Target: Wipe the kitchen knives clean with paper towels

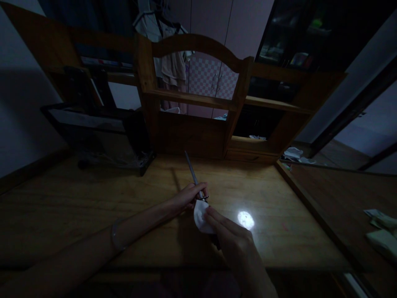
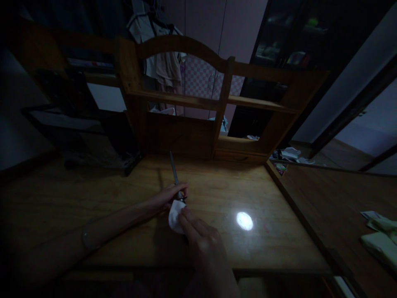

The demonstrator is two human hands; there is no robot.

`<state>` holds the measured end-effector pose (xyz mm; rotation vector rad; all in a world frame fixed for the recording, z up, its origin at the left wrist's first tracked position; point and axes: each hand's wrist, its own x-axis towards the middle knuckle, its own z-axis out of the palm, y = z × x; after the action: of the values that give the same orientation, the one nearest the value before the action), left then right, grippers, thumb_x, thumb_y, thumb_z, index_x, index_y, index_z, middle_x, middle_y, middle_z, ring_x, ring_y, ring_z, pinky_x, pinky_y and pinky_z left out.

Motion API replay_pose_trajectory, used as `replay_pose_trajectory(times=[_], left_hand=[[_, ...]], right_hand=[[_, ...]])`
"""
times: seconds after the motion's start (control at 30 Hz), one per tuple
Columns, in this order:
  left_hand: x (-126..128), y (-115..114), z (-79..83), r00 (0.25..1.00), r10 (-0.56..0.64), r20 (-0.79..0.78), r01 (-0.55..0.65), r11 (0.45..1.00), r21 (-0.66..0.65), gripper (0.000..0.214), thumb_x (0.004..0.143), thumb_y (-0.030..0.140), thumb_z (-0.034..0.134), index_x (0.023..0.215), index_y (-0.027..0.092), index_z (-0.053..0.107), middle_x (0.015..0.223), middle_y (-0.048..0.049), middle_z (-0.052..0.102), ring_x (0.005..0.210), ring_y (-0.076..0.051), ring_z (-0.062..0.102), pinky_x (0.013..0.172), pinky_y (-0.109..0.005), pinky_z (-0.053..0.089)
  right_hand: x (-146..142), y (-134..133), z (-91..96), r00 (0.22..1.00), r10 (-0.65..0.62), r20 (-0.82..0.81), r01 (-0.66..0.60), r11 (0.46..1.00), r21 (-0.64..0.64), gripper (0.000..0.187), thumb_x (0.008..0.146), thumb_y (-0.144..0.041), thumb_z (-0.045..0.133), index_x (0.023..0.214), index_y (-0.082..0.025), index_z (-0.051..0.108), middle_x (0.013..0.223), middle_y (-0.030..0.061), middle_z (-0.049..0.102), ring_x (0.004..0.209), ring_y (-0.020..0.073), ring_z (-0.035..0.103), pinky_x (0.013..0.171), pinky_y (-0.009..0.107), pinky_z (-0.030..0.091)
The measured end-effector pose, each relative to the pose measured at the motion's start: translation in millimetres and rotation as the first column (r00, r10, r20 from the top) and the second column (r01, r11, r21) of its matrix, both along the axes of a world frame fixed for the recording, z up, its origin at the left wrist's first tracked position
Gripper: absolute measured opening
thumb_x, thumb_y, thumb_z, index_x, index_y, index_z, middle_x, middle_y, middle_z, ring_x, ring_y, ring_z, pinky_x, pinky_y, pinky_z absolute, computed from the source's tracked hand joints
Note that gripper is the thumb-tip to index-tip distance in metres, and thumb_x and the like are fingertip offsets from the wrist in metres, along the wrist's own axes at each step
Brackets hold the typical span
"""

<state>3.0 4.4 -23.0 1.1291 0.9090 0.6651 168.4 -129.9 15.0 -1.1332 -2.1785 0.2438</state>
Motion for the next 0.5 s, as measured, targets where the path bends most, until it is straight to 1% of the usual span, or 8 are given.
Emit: replay_pose_trajectory(times=[0.1, 0.2, 0.27, 0.37, 0.43, 0.5], left_hand=[[2.4, 3.1, -6.6, 0.999, 0.037, 0.022, -0.038, 0.999, 0.027, 0.042, 0.078, 0.055, 0.054, 0.067, 0.015, 0.058, 0.049, 0.0025, 0.051, 0.040, -0.008, 0.044, 0.040, -0.017, 0.032], [2.8, 5.8, -10.3, 0.998, 0.061, 0.036, -0.062, 0.998, 0.032, 0.040, 0.078, 0.053, 0.054, 0.066, 0.015, 0.058, 0.051, 0.0018, 0.053, 0.045, -0.010, 0.049, 0.044, -0.018, 0.035], [2.0, 6.6, -10.8, 0.997, 0.066, 0.038, -0.067, 0.997, 0.027, 0.039, 0.079, 0.053, 0.053, 0.067, 0.016, 0.057, 0.051, 0.0023, 0.053, 0.042, -0.009, 0.047, 0.042, -0.017, 0.033], [0.5, 5.5, -8.5, 0.997, 0.060, 0.037, -0.061, 0.998, 0.013, 0.038, 0.080, 0.052, 0.051, 0.069, 0.016, 0.057, 0.047, 0.0041, 0.049, 0.033, -0.006, 0.035, 0.034, -0.016, 0.022], [-0.2, 3.2, -5.1, 0.998, 0.044, 0.038, -0.045, 0.999, 0.008, 0.039, 0.082, 0.053, 0.049, 0.069, 0.016, 0.056, 0.044, 0.0050, 0.046, 0.029, -0.005, 0.030, 0.031, -0.016, 0.016], [-0.8, 0.4, -1.0, 0.999, 0.026, 0.038, -0.026, 1.000, 0.007, 0.040, 0.082, 0.053, 0.049, 0.068, 0.016, 0.056, 0.040, 0.0055, 0.043, 0.027, -0.005, 0.028, 0.029, -0.015, 0.016]], right_hand=[[-9.8, 13.7, 2.6, 1.000, 0.001, -0.008, -0.001, 1.000, -0.030, 0.061, 0.082, 0.008, 0.042, 0.134, -0.023, 0.051, 0.133, 0.0088, 0.056, 0.119, 0.0206, 0.056, 0.098, 0.034, 0.051], [-12.4, 18.9, 2.8, 1.000, -0.003, -0.023, 0.002, 0.999, -0.050, 0.064, 0.080, 0.008, 0.043, 0.135, -0.024, 0.050, 0.134, 0.0081, 0.055, 0.122, 0.0209, 0.053, 0.100, 0.036, 0.049], [-10.3, 17.2, 1.6, 1.000, -0.012, -0.021, 0.012, 0.999, -0.038, 0.064, 0.077, 0.009, 0.044, 0.132, -0.023, 0.053, 0.132, 0.0091, 0.056, 0.120, 0.0221, 0.055, 0.098, 0.037, 0.050], [-4.0, 9.4, 1.3, 1.000, -0.020, -0.009, 0.019, 1.000, -0.023, 0.059, 0.076, 0.008, 0.042, 0.126, -0.019, 0.058, 0.127, 0.0109, 0.060, 0.114, 0.0223, 0.060, 0.094, 0.035, 0.054], [1.4, 2.1, 3.6, 1.000, 0.002, -0.007, -0.002, 1.000, -0.032, 0.057, 0.076, 0.007, 0.039, 0.124, -0.018, 0.060, 0.125, 0.0097, 0.062, 0.112, 0.0210, 0.062, 0.091, 0.032, 0.055], [7.2, -5.9, 7.1, 0.999, 0.034, -0.010, -0.034, 0.997, -0.064, 0.058, 0.078, 0.007, 0.037, 0.124, -0.020, 0.059, 0.125, 0.0071, 0.062, 0.112, 0.0188, 0.061, 0.092, 0.028, 0.054]])
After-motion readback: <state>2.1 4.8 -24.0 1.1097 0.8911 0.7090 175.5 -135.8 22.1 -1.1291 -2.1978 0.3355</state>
